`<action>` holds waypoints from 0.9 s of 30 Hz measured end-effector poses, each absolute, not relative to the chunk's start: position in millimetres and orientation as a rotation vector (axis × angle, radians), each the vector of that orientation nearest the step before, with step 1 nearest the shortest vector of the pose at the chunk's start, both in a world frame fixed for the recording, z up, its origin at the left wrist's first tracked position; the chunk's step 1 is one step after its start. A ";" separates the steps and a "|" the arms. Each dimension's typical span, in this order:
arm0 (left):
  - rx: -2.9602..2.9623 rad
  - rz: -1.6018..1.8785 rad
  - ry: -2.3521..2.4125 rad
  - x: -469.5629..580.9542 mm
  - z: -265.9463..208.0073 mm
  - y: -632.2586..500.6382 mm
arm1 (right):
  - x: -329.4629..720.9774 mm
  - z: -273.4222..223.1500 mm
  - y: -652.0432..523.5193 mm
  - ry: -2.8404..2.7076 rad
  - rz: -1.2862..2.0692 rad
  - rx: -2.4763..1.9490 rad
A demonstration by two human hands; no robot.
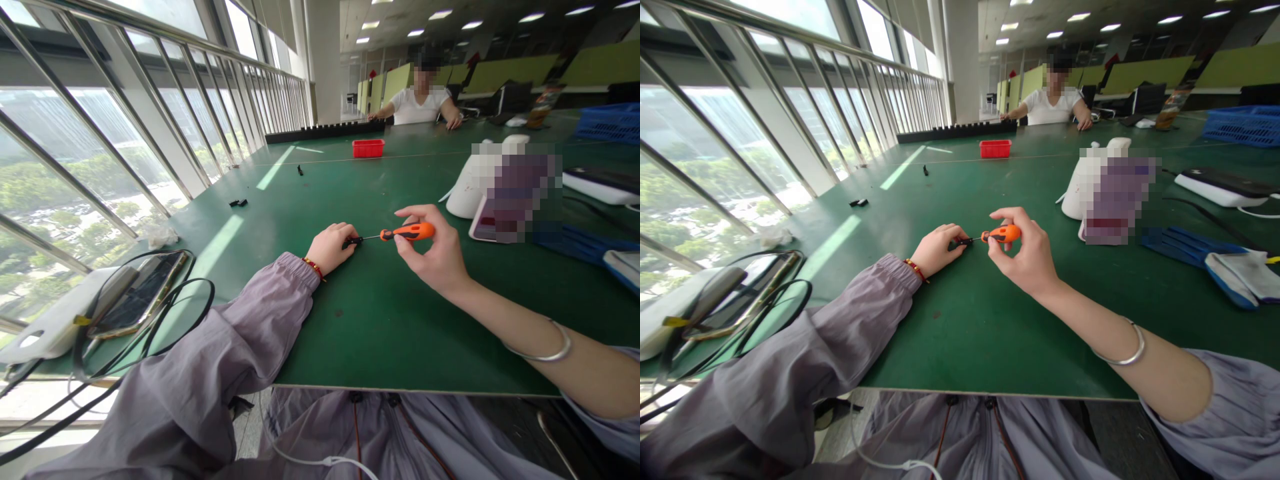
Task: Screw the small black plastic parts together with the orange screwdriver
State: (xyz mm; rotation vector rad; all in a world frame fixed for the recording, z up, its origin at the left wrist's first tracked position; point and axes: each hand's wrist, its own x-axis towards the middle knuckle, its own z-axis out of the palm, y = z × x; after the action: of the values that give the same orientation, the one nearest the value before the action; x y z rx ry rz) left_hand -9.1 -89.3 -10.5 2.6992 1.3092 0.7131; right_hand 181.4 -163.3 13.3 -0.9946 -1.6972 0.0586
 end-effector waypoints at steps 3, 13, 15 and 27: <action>2.698 0.713 1.305 -9.2 -10.9 -89.1 | 181.7 13.4 -163.3 -1.679 0.096 -0.999; 2.695 0.704 1.314 -9.4 -10.2 -89.4 | 182.2 13.0 -162.6 -1.673 0.032 -0.970; 2.697 0.707 1.311 -9.6 -10.6 -89.1 | 182.4 12.6 -162.4 -1.674 0.071 -0.988; 2.698 0.712 1.305 -9.6 -10.2 -89.5 | 182.0 12.6 -162.1 -1.685 0.101 -0.995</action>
State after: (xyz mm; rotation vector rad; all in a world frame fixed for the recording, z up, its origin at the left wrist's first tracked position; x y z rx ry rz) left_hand -9.6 -89.5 -10.2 2.6983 1.3050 0.7123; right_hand 182.0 -162.1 12.6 -0.9953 -1.6853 0.1014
